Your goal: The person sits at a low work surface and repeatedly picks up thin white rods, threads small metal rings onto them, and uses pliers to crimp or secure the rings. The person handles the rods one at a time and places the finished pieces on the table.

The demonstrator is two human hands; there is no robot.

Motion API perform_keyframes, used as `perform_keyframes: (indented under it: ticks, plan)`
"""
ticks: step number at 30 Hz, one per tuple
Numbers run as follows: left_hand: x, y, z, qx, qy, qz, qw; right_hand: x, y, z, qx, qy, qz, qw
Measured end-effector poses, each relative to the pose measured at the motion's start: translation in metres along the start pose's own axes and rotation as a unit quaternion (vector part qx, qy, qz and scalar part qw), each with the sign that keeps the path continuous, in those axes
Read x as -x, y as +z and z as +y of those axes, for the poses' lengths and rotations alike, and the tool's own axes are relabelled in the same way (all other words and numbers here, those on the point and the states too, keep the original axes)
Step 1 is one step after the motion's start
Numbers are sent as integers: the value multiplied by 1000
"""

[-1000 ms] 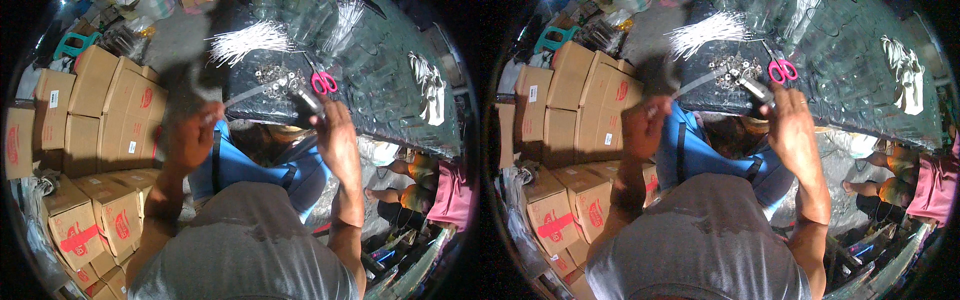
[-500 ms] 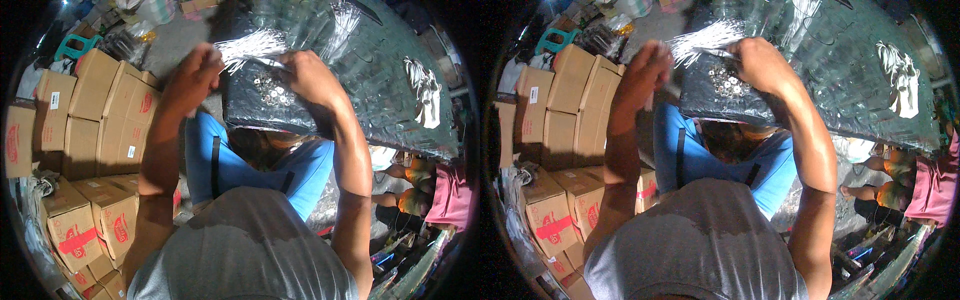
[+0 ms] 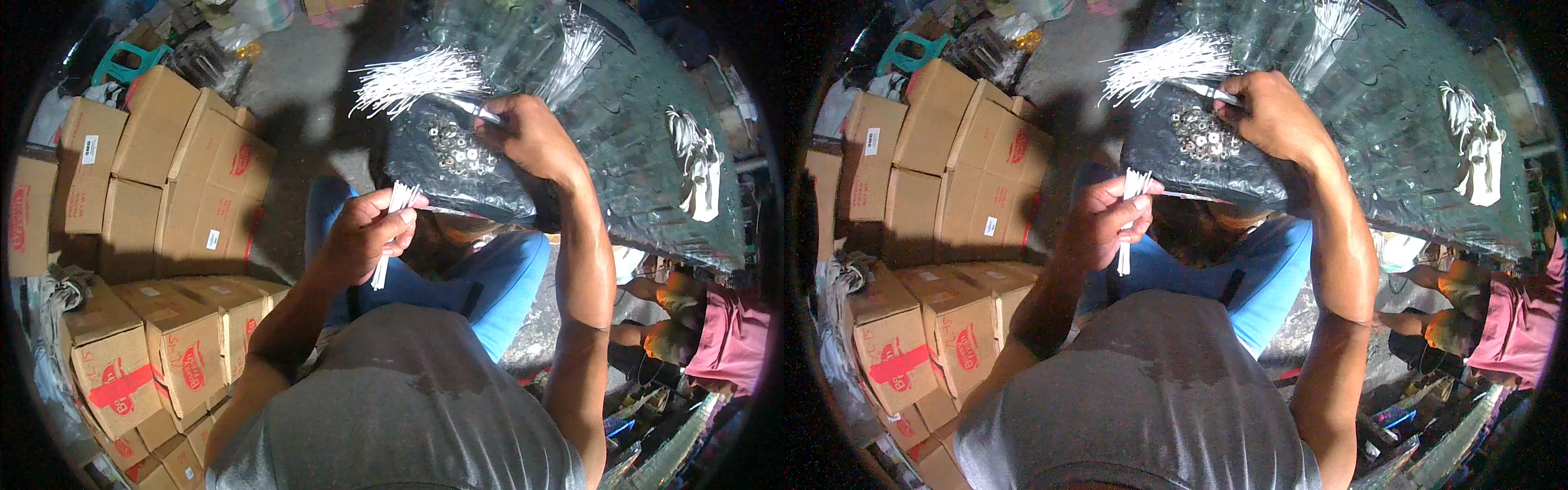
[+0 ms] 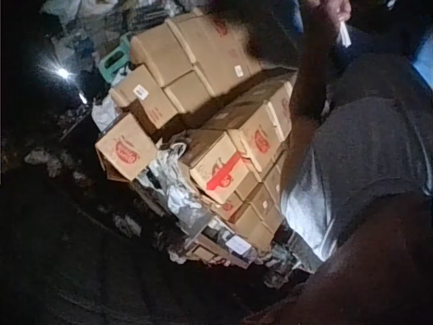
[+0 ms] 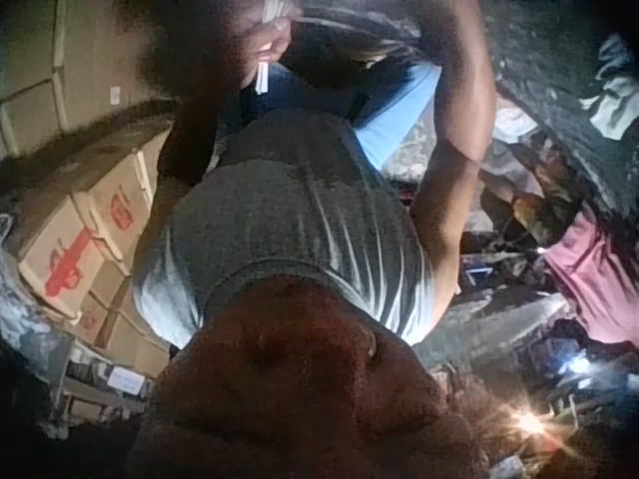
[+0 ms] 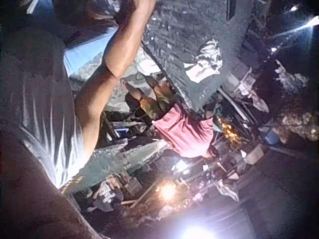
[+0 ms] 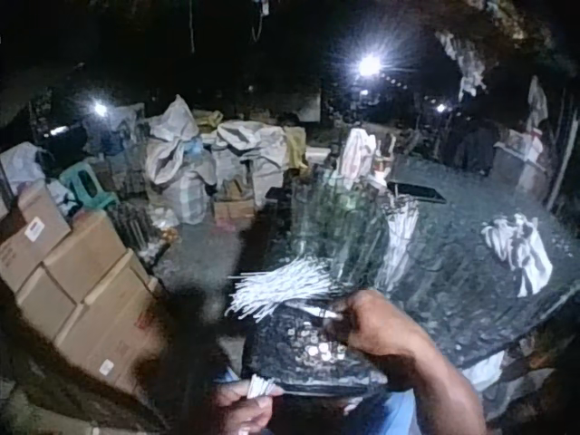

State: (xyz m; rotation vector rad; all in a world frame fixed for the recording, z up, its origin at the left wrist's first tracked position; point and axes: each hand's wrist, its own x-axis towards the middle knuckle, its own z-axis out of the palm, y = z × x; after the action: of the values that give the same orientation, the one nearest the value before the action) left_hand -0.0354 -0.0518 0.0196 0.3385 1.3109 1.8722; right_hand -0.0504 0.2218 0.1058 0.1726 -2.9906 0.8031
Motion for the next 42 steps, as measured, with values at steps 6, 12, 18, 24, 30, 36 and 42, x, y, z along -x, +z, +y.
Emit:
perform_keyframes:
  ticks: [6,12,18,24,30,36,42]
  plan:
    - [-13,15,-14,85,55,28,994,26,-3,-2,-36,36,51,997]
    - [-16,19,-16,122,35,12,992,78,14,-5,135,-1,110,985]
    - [-18,29,-18,106,27,16,994,95,30,-6,138,4,93,986]
    - [-14,35,-19,44,37,16,998,95,30,0,107,5,114,988]
    - [-11,38,-18,3,27,47,999,100,33,-14,-107,92,164,976]
    - [-13,49,-18,12,92,55,994,105,70,-23,-418,125,189,880]
    - [-10,55,-16,-34,97,87,991,104,92,-37,-526,93,197,822]
